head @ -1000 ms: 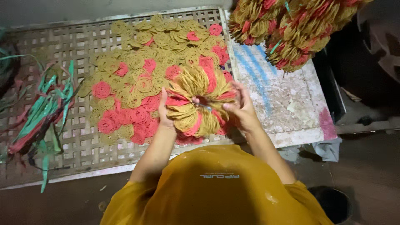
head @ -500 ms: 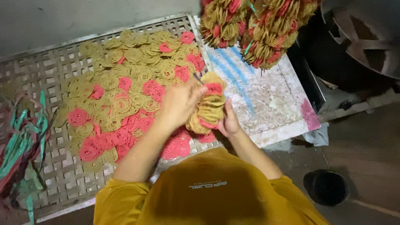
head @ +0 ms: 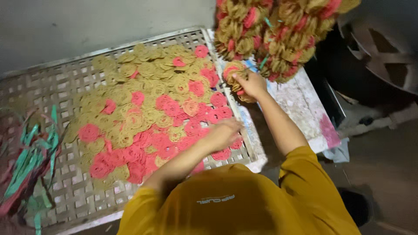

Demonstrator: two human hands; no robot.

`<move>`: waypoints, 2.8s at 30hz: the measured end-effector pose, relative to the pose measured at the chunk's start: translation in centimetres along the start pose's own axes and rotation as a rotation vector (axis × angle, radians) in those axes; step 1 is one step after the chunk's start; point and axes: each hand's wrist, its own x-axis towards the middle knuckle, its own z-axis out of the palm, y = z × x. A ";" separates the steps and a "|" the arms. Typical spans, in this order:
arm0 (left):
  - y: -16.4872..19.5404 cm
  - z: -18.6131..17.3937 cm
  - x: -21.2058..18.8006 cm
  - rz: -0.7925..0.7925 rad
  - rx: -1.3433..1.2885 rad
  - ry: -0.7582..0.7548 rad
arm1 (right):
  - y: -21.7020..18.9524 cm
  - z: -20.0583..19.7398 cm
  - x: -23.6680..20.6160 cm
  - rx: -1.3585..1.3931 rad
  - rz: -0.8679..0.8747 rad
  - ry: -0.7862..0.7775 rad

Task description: The person repeatedly picks up small coiled pink and yellow items from a plastic crate and threads them onto a long rod held in the other hand. The person then ties the assembled bundle with a dark elastic band and places the finished bundle on a nearby surface. The process is repeated multiple times throughout the clip.

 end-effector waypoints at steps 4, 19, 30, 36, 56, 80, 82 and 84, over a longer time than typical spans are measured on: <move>-0.6 3.8 2.5 0.201 0.393 -0.074 | -0.7 1.2 -0.3 -0.011 -0.017 0.034; -0.1 3.7 3.1 0.164 0.312 -0.081 | -1.1 2.7 -3.5 -0.337 -0.267 0.396; -3.1 3.8 4.5 -0.630 -1.293 0.403 | 3.2 -0.1 -4.0 0.530 -0.015 0.079; -0.9 2.3 5.6 -0.508 -1.498 0.445 | 7.7 -0.2 -10.8 0.246 -0.566 0.094; 4.9 13.8 24.8 -0.907 -1.308 0.344 | 29.7 -13.4 -5.0 1.167 -0.041 0.025; 6.2 8.0 -7.2 -0.811 0.161 0.984 | 17.8 1.8 -12.2 0.426 -0.528 -0.107; 7.1 6.2 -13.3 -0.923 0.289 1.105 | 14.9 4.9 -13.4 0.636 -0.273 -0.394; 7.7 4.6 -18.6 -1.029 0.330 1.216 | 13.4 6.8 -14.6 0.462 -0.133 -0.435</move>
